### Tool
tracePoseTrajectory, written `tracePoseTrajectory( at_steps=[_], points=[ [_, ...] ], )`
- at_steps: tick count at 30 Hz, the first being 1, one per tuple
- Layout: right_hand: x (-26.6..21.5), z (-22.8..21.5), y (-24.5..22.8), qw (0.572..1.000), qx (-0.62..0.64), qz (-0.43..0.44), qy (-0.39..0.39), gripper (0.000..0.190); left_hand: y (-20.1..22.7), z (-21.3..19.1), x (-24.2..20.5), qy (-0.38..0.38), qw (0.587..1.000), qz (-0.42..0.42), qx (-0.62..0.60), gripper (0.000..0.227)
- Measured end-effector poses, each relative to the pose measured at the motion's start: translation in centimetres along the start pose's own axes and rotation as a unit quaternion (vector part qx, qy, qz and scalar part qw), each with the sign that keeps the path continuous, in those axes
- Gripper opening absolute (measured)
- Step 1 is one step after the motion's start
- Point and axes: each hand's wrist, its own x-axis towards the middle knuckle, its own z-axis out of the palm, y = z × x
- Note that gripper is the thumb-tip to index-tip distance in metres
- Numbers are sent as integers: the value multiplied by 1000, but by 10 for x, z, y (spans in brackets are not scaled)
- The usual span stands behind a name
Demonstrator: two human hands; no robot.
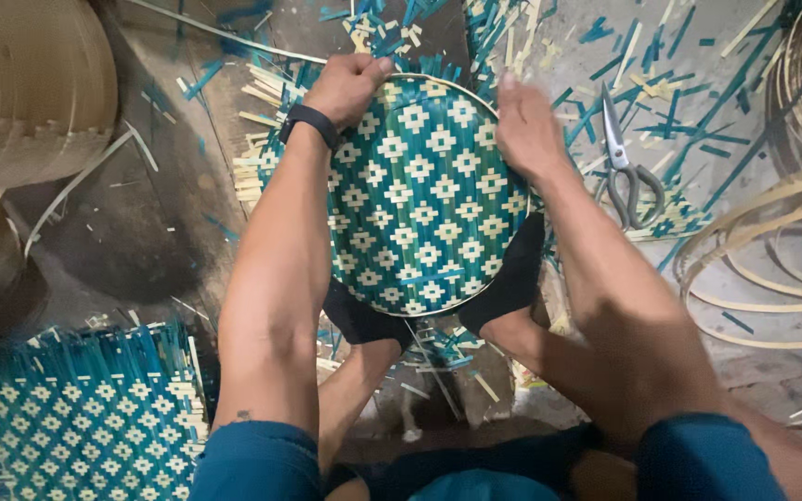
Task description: The person trims the edges of a woven mat using shears, then places a circular frame over the mat and secures it. The person repeats this process with multiple mats, stacking the finished pieces.
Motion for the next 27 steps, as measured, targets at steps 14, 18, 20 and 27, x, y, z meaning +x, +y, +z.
tracePoseTrajectory(
  at_steps=[14, 18, 20, 27],
  points=[
    [37, 37, -38, 940, -48, -326, 88, 45, -8, -1, -1, 46, 995, -68, 49, 49],
    [53, 93, -123, 955, -23, -292, -52, 46, -10, -3, -13, 198, 976, 46, 85, 58],
    [43, 91, -141, 951, -69, -285, -100, 53, -13, 1, -48, 333, 908, 250, 49, 47],
    [37, 83, -172, 908, -279, -242, -199, 85, -28, 8, -150, 363, 906, -122, 181, 52]
  ],
)
